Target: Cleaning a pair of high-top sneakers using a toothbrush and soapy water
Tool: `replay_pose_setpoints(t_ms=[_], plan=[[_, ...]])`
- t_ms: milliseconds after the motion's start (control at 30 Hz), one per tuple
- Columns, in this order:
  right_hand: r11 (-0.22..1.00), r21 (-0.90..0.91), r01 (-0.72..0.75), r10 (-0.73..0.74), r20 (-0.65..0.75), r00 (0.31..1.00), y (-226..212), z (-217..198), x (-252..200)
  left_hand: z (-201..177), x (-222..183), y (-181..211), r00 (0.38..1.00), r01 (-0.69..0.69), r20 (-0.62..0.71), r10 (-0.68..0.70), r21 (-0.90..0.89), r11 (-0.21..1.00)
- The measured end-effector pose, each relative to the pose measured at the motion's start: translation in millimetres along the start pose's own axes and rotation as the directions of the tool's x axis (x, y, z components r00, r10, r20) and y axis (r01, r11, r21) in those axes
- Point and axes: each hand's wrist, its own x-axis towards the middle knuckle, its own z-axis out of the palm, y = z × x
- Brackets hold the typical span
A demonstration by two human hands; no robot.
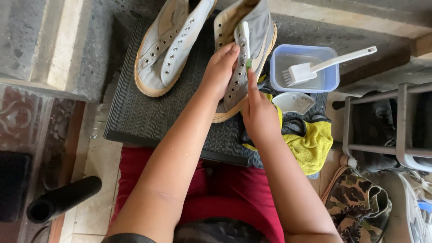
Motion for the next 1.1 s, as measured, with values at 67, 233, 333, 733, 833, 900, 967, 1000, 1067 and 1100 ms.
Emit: replay_pose_setpoints(t_ms=[67, 233, 333, 733, 833, 900, 967, 1000, 1067, 1100], plan=[[1.0, -0.002, 0.025, -0.025, -0.002, 1.0, -3.3, -0.2, -8.8, -5.7, 8.0, -9.5, 1.0, -0.011, -0.023, 0.01, -0.045, 0.999], [1.0, -0.026, -0.005, 0.007, 0.076, 0.997, -1.5, 18.8, -65.7, -17.0, 22.1, -26.4, 0.997, -0.031, -0.067, 0.025, -0.093, 0.995], [0.999, -0.05, -0.023, 0.024, 0.038, 0.999, -2.6, 26.2, -93.2, -17.3, 21.3, -27.2, 0.995, -0.024, -0.095, 0.015, -0.086, 0.996], [0.995, -0.061, -0.082, 0.086, 0.052, 0.995, -30.1, -4.9, -36.9, -16.9, 23.7, -26.5, 0.993, -0.069, -0.098, 0.072, 0.035, 0.997], [0.98, -0.168, -0.108, 0.131, 0.13, 0.983, -40.0, 1.9, -66.1, -16.7, 26.0, -25.2, 0.983, -0.024, -0.175, 0.047, 0.128, 0.991], [0.943, -0.334, 0.004, 0.04, 0.126, 0.991, -41.9, 13.0, -94.7, -17.3, 27.7, -26.5, 0.984, 0.008, -0.178, 0.005, 0.074, 0.997], [0.942, -0.334, 0.019, 0.018, 0.109, 0.994, -42.6, 18.4, -109.7, -17.3, 29.1, -29.2, 0.985, 0.007, -0.174, 0.005, 0.07, 0.998], [0.941, -0.336, 0.038, -0.006, 0.094, 0.996, -43.0, 21.0, -117.7, -17.2, 29.2, -30.5, 0.985, 0.005, -0.173, 0.007, 0.064, 0.998], [0.972, -0.232, -0.029, 0.057, 0.117, 0.992, -41.7, 11.3, -106.3, -1.7, 3.3, -1.6, 0.984, 0.075, -0.176, -0.027, 0.276, 0.958], [0.987, -0.129, -0.097, 0.116, 0.148, 0.982, -41.1, 6.5, -100.2, 6.0, -9.4, 13.2, 0.981, 0.142, -0.187, -0.058, 0.472, 0.87]])
